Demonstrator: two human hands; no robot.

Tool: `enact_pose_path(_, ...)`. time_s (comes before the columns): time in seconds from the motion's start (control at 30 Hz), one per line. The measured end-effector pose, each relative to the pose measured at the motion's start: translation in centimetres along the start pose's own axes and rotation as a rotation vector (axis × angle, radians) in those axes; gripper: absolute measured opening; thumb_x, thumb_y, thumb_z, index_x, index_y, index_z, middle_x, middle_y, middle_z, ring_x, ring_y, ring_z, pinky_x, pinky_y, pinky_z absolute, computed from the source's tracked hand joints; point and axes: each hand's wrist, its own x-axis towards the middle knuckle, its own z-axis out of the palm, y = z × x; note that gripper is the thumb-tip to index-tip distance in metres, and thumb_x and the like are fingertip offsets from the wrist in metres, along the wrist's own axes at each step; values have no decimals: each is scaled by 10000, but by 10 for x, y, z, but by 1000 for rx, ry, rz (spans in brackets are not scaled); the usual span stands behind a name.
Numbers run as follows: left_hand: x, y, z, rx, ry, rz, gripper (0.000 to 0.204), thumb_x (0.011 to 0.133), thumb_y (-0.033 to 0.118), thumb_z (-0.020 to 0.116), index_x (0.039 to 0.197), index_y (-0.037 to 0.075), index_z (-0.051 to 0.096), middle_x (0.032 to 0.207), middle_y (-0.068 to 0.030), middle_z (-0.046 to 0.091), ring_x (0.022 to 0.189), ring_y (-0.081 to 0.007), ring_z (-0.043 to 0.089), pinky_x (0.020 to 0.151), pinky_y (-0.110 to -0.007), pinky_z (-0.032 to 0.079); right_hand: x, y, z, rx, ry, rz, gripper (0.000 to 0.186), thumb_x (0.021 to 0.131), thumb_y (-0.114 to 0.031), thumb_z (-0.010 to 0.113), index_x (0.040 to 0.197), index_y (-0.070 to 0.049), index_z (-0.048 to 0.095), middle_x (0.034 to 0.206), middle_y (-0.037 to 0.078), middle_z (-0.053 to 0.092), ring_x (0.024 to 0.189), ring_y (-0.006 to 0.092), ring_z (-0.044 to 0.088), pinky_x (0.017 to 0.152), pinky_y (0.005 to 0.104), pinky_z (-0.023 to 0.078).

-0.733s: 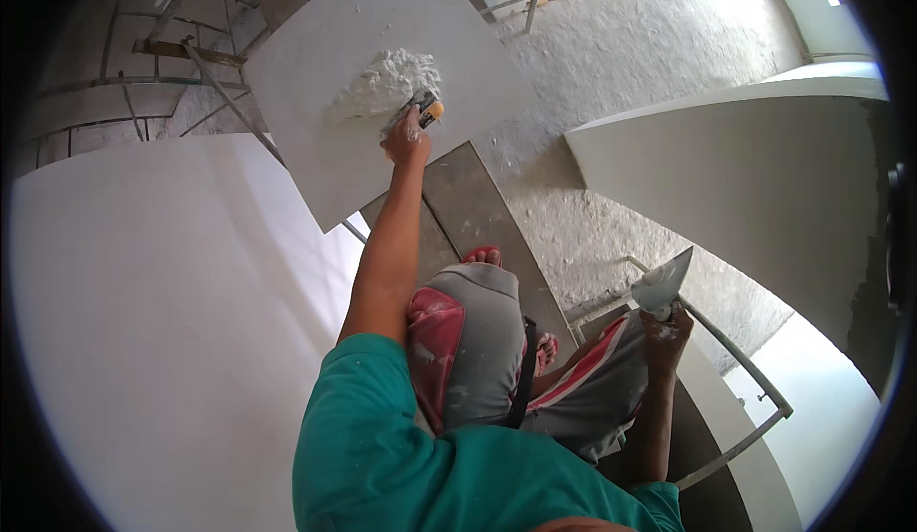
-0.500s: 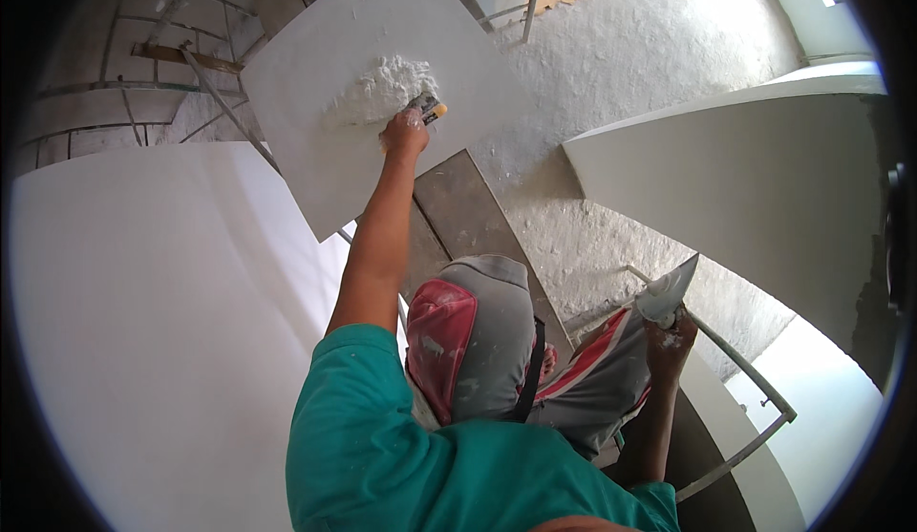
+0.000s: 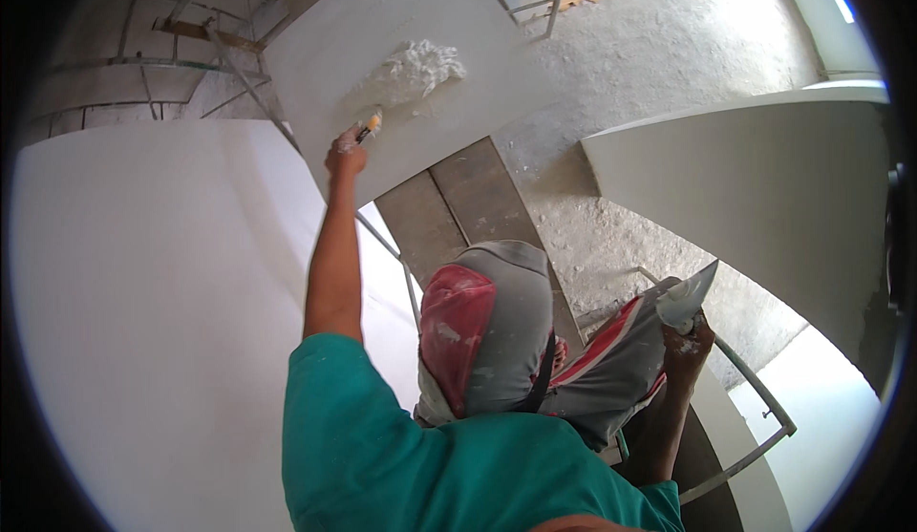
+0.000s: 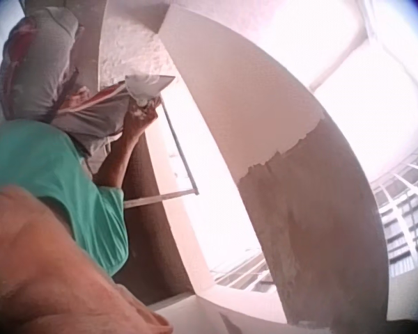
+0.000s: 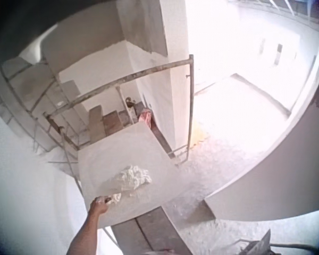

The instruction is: The person applies plaster to a ceiling using a trowel and hawk. They repeatedly scoop plaster from the hawk and spread it onto the ceiling surface while standing on a staircase.

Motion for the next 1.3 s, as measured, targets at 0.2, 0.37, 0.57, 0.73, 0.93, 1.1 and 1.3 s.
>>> enact_pose_path(0.2,-53,14,115,45,401,132,483,813,83,586,1294,106,549,1344,-83,556,1174,-480,495,1055,-516,365,-6,-5,6,3,-23,22,272,749,-18,685,1006,49,624,949,97,640,863,154,604,768,289,474)
enact_pose_path(0.37,-106,31,85,-79,-11,130,452,838,136,546,1288,163,581,1263,-146,604,1142,-426,553,1017,-482,415,-2,-6,8,68,-40,4,311,744,-4,684,1044,42,617,1003,111,609,926,191,601,819,301,460)
enact_pose_path(0.57,-47,-39,-2,-120,-81,-265,394,817,116,516,1180,188,650,1111,-173,671,1026,-374,643,873,-487,508,-5,-8,8,-65,-51,5,309,745,-31,682,1038,27,605,1006,109,589,880,205,581,786,307,457)
enact_pose_path(0.73,-81,28,30,-81,-205,-151,356,820,177,526,1142,200,675,1177,-175,641,1116,-406,584,954,-480,468,-3,10,19,-203,-29,-160,282,805,-85,674,1054,16,585,966,56,597,856,134,571,739,279,465)
enact_pose_path(0.93,10,-36,-5,-65,-113,-194,365,828,205,526,1168,210,658,1206,-152,628,1155,-376,574,960,-481,470,-6,13,14,-123,-36,-114,320,792,-61,697,1082,14,583,976,63,601,889,169,587,785,309,475)
enact_pose_path(1.1,2,32,27,-39,-213,-164,395,824,209,526,1197,251,650,1207,-127,635,1150,-366,580,973,-470,466,-16,5,16,-11,-71,102,315,749,-56,707,1032,39,607,1048,115,595,920,198,594,789,322,472)
enact_pose_path(1.3,-2,6,-4,-57,-255,6,371,808,176,557,1156,224,674,1191,-138,639,1126,-325,596,948,-453,480,-8,4,18,-146,-37,-90,307,780,-75,682,1056,26,593,1000,84,592,870,169,571,747,292,465)
